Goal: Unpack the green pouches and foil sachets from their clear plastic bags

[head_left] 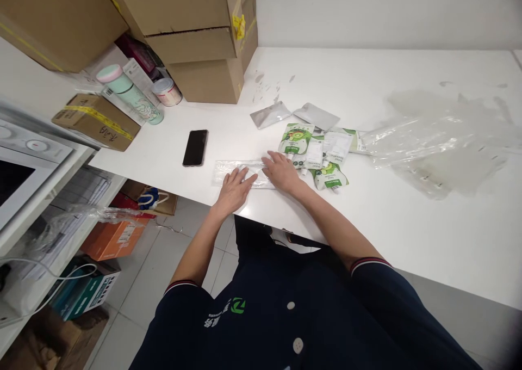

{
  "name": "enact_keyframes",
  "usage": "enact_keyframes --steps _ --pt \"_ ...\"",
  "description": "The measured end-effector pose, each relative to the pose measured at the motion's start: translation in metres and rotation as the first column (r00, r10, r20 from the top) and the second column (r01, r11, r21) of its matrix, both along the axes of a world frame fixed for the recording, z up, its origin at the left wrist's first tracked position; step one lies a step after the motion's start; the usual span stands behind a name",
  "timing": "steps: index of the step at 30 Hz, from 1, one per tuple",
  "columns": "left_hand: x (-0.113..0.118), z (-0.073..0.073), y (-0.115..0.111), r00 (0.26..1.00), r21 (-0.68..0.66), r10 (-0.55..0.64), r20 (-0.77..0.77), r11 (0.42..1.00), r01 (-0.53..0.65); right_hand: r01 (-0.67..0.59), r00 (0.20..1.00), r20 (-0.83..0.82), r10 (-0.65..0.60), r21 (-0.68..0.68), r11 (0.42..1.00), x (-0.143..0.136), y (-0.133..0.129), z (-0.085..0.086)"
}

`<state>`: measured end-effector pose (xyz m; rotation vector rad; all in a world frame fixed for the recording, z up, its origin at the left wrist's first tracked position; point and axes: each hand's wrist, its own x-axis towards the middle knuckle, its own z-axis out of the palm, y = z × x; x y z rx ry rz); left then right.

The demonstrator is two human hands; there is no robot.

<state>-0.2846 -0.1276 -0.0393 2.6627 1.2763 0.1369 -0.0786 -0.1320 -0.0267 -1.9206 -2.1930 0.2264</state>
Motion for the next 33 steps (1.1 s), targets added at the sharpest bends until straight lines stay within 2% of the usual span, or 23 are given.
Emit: enact_keyframes --steps 2,3,5,6,8,10,12,16,18,19,21,24,26,28,29,31,33 --pt "-0.005 0.003 0.004 1.000 -0.005 -0.019 0.017 1.000 0.019 -0.032 0.999 0.002 0.032 -0.072 0.997 0.003 -0.001 -0.002" --pt "-0.007 0.004 0.004 0.999 0.013 0.015 0.035 1.000 -0.015 -0.009 1.000 0.007 0.010 -0.093 0.996 0.004 -0.005 -0.002" --pt "-0.009 0.006 -0.001 0.976 0.053 0.192 0.104 0.979 -0.198 0.073 0.997 -0.003 -0.074 -0.138 0.988 0.001 -0.017 0.000" --pt "-0.010 0.007 -0.005 0.939 0.039 0.307 0.153 0.948 -0.316 0.113 0.993 -0.017 -0.118 -0.172 0.979 -0.002 -0.025 0.001" --pt "-0.009 0.007 -0.014 0.829 -0.096 0.503 0.245 0.863 -0.496 0.170 0.982 -0.044 -0.186 -0.242 0.955 -0.008 -0.041 0.004" --pt "-0.005 0.006 -0.020 0.723 -0.292 0.614 0.315 0.788 -0.542 0.199 0.975 -0.043 -0.219 -0.281 0.939 -0.014 -0.054 0.006" --pt "0.001 0.005 -0.020 0.646 -0.443 0.657 0.390 0.748 -0.494 0.218 0.973 -0.013 -0.231 -0.283 0.934 -0.020 -0.061 0.007" --pt "0.015 0.001 -0.008 0.456 -0.631 0.702 0.547 0.704 -0.326 0.232 0.972 0.029 -0.233 -0.258 0.938 -0.025 -0.062 0.004" --pt "0.021 0.002 0.001 0.355 -0.717 0.739 0.573 0.662 -0.221 0.221 0.974 0.013 -0.225 -0.258 0.941 -0.026 -0.061 0.003" --pt "0.023 0.003 0.005 0.333 -0.746 0.749 0.573 0.645 -0.166 0.215 0.975 0.004 -0.222 -0.260 0.941 -0.026 -0.060 0.003" --pt "0.027 0.006 0.014 0.361 -0.770 0.739 0.569 0.632 -0.081 0.205 0.976 -0.012 -0.216 -0.262 0.943 -0.025 -0.061 0.002" --pt "0.034 0.005 0.024 0.424 -0.740 0.686 0.592 0.670 -0.051 0.160 0.982 -0.061 -0.181 -0.248 0.955 -0.018 -0.064 0.000" --pt "0.039 0.002 0.027 0.378 -0.708 0.682 0.626 0.700 -0.092 0.122 0.970 -0.178 -0.167 -0.239 0.963 -0.008 -0.063 -0.001" --pt "0.043 -0.001 0.027 0.309 -0.695 0.690 0.655 0.710 -0.114 0.139 0.904 -0.378 -0.201 -0.185 0.973 0.005 -0.058 -0.002" --pt "0.044 -0.001 0.025 0.294 -0.691 0.688 0.664 0.714 -0.109 0.161 0.840 -0.498 -0.214 -0.148 0.976 0.012 -0.054 -0.003" --pt "0.047 0.001 0.020 0.306 -0.683 0.669 0.677 0.727 -0.077 0.172 0.661 -0.726 -0.189 -0.099 0.980 0.024 -0.045 -0.004" --pt "0.048 0.007 0.015 0.341 -0.651 0.627 0.701 0.757 -0.053 0.107 0.455 -0.881 -0.125 -0.086 0.991 0.031 -0.034 -0.004"
